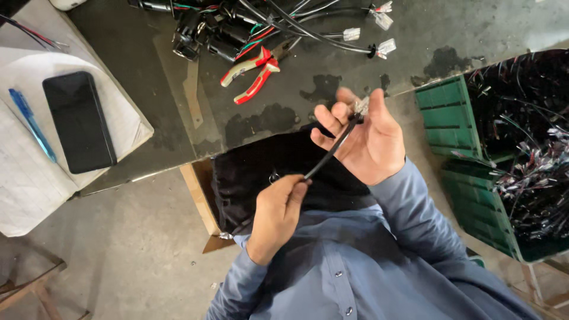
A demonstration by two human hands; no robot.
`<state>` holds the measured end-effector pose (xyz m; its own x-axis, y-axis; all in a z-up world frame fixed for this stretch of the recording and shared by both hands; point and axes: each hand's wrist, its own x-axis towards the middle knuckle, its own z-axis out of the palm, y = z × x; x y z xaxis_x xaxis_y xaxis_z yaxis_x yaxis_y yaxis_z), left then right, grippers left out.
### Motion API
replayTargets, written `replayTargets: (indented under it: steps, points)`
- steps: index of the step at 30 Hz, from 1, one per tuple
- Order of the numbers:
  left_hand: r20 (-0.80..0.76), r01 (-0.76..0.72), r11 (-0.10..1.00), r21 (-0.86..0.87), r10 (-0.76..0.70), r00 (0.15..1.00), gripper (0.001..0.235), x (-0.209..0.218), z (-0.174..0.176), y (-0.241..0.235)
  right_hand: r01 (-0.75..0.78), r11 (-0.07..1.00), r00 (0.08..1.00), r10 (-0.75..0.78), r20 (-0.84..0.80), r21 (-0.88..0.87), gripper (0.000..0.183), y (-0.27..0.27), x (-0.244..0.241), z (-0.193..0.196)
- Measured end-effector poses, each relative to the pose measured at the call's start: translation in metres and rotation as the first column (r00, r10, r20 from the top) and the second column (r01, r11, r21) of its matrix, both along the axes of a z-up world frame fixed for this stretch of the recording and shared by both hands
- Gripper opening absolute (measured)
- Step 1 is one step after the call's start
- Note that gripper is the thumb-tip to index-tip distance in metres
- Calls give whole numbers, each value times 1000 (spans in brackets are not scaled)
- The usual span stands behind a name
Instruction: The person repeatedly strips the ends of black wires using red-handled pliers and crimps black connectors onto the exposed ends. Finished wires are placed on the table while more wires are taken from a green crate. The process is repeated continuously throughout the clip.
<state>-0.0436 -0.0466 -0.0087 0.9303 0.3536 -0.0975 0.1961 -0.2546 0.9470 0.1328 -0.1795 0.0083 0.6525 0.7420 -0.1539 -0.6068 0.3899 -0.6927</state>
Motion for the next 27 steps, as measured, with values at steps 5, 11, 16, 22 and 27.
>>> replayTargets:
  steps: [5, 11, 16, 22, 27]
  points:
    - [113, -34, 999, 27, 31, 993, 24, 10, 9, 6, -134, 918, 706, 353, 614, -373, 31, 13, -15, 11]
    - [-27, 14, 998, -53, -16, 1000, 24, 19, 18, -13, 116, 889, 731, 225, 644, -443, 33, 5, 11, 18]
    - [124, 1, 629, -777, 151, 981, 33, 31, 10, 14, -90, 980, 561, 195, 805, -175, 53, 13, 3, 22]
    - [295, -8, 725, -689, 291, 910, 36, 39, 18, 26, -49, 767, 439, 592, 676, -640, 38, 15, -41, -9]
    - [584, 195, 641, -742, 477, 657, 38, 50, 23, 3, 290, 666, 585, 445, 678, -687, 36, 9, -51, -34]
